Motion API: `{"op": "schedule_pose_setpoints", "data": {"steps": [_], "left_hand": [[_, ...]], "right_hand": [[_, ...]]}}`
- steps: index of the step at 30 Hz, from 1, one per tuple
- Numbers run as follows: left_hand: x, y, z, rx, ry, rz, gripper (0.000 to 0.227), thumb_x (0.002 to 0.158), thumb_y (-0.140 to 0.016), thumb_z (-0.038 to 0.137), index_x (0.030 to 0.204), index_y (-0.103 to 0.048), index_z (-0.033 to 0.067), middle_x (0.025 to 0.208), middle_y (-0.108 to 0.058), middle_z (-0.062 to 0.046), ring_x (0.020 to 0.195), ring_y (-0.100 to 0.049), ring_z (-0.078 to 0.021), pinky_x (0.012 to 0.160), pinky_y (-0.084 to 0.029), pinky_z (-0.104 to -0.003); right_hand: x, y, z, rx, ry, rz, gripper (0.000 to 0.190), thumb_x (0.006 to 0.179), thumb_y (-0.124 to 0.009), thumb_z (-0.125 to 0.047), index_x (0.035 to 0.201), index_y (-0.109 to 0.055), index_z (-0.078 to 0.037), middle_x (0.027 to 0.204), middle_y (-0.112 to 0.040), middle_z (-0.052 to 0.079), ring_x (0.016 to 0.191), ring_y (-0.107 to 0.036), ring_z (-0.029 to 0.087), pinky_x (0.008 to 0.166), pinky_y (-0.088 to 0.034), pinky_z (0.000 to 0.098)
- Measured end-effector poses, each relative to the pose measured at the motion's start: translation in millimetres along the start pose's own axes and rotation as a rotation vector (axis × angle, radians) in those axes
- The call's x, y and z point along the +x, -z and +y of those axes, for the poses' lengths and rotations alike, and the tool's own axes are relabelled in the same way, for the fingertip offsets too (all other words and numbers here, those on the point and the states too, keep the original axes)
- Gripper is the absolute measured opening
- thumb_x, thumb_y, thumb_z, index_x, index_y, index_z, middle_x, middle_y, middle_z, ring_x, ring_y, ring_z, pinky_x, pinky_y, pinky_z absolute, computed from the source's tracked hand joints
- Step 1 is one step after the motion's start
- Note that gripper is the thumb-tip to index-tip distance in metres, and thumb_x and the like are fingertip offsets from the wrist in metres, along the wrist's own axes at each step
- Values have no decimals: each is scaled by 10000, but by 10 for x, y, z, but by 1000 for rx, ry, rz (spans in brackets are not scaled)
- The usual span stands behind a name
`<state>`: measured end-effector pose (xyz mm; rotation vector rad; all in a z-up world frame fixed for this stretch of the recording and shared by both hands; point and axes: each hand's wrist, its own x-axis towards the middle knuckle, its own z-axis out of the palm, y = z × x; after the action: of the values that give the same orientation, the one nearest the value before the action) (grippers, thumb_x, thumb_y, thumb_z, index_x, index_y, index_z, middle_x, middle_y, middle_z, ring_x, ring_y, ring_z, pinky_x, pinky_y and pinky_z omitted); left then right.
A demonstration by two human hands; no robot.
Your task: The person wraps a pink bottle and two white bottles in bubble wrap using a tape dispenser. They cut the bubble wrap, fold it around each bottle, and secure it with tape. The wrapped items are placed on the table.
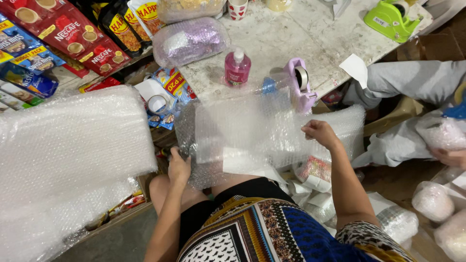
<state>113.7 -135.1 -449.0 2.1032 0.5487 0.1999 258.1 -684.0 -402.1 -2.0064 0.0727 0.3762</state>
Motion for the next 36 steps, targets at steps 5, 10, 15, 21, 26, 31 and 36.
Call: {"op": "schedule_pose_setpoints", "data": {"steps": [5, 10, 15, 21, 26, 31, 36], "left_hand": [[218, -178, 113, 382, -428, 335, 403, 931, -745, 201, 1263, -565, 59, 1076, -655, -264, 997, -632, -465, 868, -493, -521], [463, -461, 312, -132, 381, -380, 384, 1010, -752, 322, 1120, -733, -45, 982, -722, -165, 871, -623, -249, 825, -517, -411], [313, -555, 392, -693, -28, -357, 191, 1056, -606, 128, 1227, -652, 55, 1077, -705, -30, 951, -617, -118, 859, -518, -295], [-74, -501, 188, -1001, 239, -345, 181, 1076, -497, 125, 1249, -501, 72, 1063, -698, -72, 898, -696, -222, 771, -595, -375], [-255, -586, 209, -743, 308, -332, 368, 1034, -484, 67, 1393, -423, 126, 1151, -696, -49, 986, -685, -159, 830, -612, -321], [-217, -419, 479, -378, 418, -323, 557, 1033, -554, 105, 1534, -315, 155, 1172, -665, -257, 918, -652, -309, 765, -539, -468], [-413, -508, 740, 468, -389, -63, 793, 922, -645, 305, 1547, -207, 93, 1468, -366, -305, 1352, -335, -404, 1094, -287, -615]], "right_hand": [[-24, -85, 0, -108, -35, -10, 235, 924, -754, -232, 913, -723, 1, 735, -676, 41, 666, -590, 118, 614, -473, 283], [-63, -116, -38, -96, -37, -22, 218, 920, -753, -218, 897, -722, -3, 728, -667, 31, 657, -578, 111, 606, -468, 285], [-70, -115, -6, -98, -47, -21, 195, 917, -745, -195, 902, -718, -2, 728, -668, 30, 652, -585, 113, 605, -474, 283], [-54, -143, 13, -70, -38, -31, 180, 931, -724, -173, 926, -711, 7, 750, -673, 50, 662, -597, 126, 617, -496, 289], [-32, -168, 18, -186, -134, 23, 230, 917, -746, -221, 932, -719, 7, 769, -707, 74, 689, -643, 148, 654, -528, 306], [-5, -163, -60, -637, -9, 141, 318, 855, -816, -278, 1019, -731, -19, 944, -737, 165, 875, -694, 307, 803, -546, 409], [-215, -574, -678, -772, 397, 374, 438, 942, -769, -197, 1327, -621, -47, 1344, -613, 169, 1238, -566, 355, 1066, -473, 467]]}}
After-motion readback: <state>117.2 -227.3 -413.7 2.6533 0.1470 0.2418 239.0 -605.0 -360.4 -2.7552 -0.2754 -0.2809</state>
